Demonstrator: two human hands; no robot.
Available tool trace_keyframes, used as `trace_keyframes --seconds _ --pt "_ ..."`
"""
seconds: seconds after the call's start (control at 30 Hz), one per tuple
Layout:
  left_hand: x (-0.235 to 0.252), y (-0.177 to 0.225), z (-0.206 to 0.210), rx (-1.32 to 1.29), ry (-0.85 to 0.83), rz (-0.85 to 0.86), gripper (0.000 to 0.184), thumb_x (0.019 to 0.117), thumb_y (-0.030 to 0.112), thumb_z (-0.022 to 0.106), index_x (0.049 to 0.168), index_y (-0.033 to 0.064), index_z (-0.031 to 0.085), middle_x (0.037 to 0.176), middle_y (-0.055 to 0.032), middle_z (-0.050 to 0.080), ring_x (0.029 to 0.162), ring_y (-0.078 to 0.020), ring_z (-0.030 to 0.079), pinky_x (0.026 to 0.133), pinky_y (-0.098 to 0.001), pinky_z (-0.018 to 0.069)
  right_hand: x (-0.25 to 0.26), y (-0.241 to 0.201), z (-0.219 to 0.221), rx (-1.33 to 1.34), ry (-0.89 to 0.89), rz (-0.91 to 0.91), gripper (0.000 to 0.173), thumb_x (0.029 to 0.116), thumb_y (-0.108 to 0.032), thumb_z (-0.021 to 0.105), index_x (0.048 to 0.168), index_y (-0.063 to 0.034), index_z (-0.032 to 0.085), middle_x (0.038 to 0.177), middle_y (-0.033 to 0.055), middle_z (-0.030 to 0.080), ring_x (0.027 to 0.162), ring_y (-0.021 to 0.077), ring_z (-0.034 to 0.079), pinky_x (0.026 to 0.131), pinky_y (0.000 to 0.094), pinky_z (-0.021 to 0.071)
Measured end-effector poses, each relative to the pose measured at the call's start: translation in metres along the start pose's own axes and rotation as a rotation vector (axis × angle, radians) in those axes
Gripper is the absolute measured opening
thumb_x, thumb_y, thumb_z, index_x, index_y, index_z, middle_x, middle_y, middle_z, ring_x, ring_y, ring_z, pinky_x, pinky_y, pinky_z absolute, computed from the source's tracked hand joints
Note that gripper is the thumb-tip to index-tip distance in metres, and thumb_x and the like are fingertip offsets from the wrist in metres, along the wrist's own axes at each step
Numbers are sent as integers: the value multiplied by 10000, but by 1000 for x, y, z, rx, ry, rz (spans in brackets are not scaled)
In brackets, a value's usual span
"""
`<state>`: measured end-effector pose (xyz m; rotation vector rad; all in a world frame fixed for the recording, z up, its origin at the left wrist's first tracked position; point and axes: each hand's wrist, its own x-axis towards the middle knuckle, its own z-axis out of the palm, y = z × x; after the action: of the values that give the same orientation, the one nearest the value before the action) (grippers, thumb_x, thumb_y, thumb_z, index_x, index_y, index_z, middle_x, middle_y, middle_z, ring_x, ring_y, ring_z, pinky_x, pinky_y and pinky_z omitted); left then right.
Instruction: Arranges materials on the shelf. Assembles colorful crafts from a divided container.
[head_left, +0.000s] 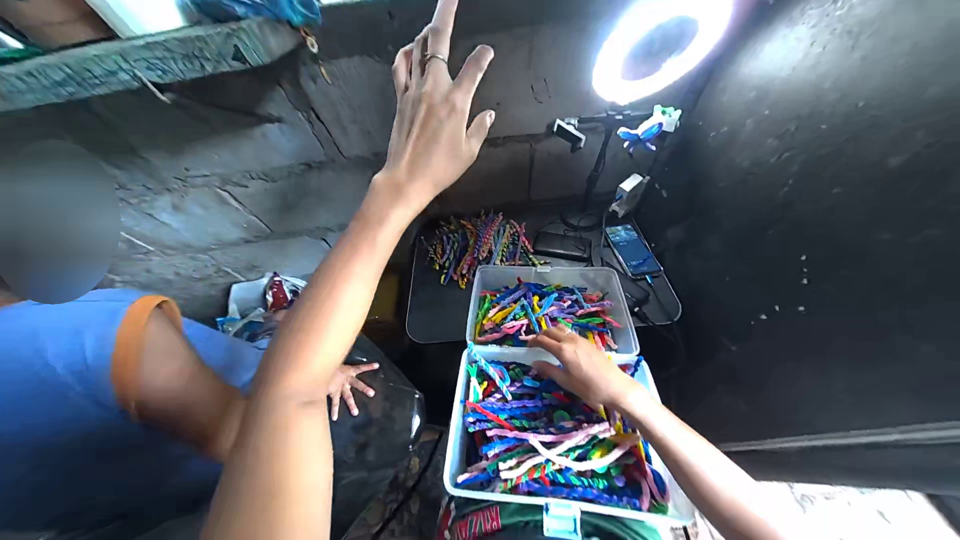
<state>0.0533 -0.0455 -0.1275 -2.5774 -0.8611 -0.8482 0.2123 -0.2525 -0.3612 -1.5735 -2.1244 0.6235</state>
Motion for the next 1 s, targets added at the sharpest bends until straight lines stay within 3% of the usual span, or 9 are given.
trace_keyframes --seconds 0.17,0.27,0.37,0.5,0.63,0.7,0.77,0.87,1.0 --pt "-79 39 17 -289 89 -48 469 994 367 615 1360 74 629 1621 -264 312 1453 -427 381 1158 -591 300 -12 -4 -32 124 160 -4 304 1005 -227 640 1193 4 699 1182 196 695 1124 347 662 957 535 528" --pt "-128 50 31 -443 -21 -120 456 983 373 645 1324 71 655 1613 -254 331 1424 -417 426 1142 -563 357 -34 -10 -50 126 185 -20 307 977 -263 674 1179 -35 710 1111 132 709 1019 257 686 884 461 563" --pt "-169 56 39 -534 -186 -174 433 980 340 656 1316 66 653 1602 -235 350 1380 -388 480 1097 -539 413 -57 -19 -61 129 43 -55 319 937 -265 704 1171 -48 707 1095 100 709 994 208 683 870 410 567" --pt "-210 63 40 -573 -346 -187 410 983 316 659 1320 83 653 1612 -186 357 1374 -322 503 1078 -497 449 -75 -26 -51 112 -204 -151 355 889 -257 769 1177 -59 711 1058 111 718 1009 264 681 869 450 550" --pt "-237 70 44 -629 -379 -201 411 988 327 652 1308 69 665 1561 -183 428 1314 -267 554 1059 -415 474 -75 -36 -28 12 -283 -117 271 897 -166 758 1144 -57 735 1078 138 703 1059 338 655 862 494 538" --pt "-246 75 48 -655 -397 -199 396 985 314 641 1297 72 673 1516 -172 486 1303 -266 566 1064 -416 472 -73 -32 -14 -5 -233 -176 124 906 -125 720 986 -40 763 965 132 708 967 329 677 795 470 555" --pt "-252 81 52 -690 -425 -174 391 982 306 641 1290 67 681 1467 -160 545 1316 -280 566 1069 -431 477 -71 -26 -6 15 -165 -254 115 935 -116 665 887 -44 740 844 95 685 850 267 683 728 402 557" --pt "-258 95 56 -809 -480 -83 370 989 318 626 1219 40 710 1338 -118 653 1270 -229 612 1064 -398 497 -69 -26 -9 44 -68 -280 156 970 -138 615 900 -57 729 780 53 667 787 202 663 702 342 531" --pt "-258 112 57 -961 -565 3 315 1010 306 588 1119 62 754 1069 -53 748 1019 -121 698 922 -303 548 -69 -32 -17 -4 131 -252 176 972 -135 608 922 -80 767 796 36 695 778 168 679 682 305 547"
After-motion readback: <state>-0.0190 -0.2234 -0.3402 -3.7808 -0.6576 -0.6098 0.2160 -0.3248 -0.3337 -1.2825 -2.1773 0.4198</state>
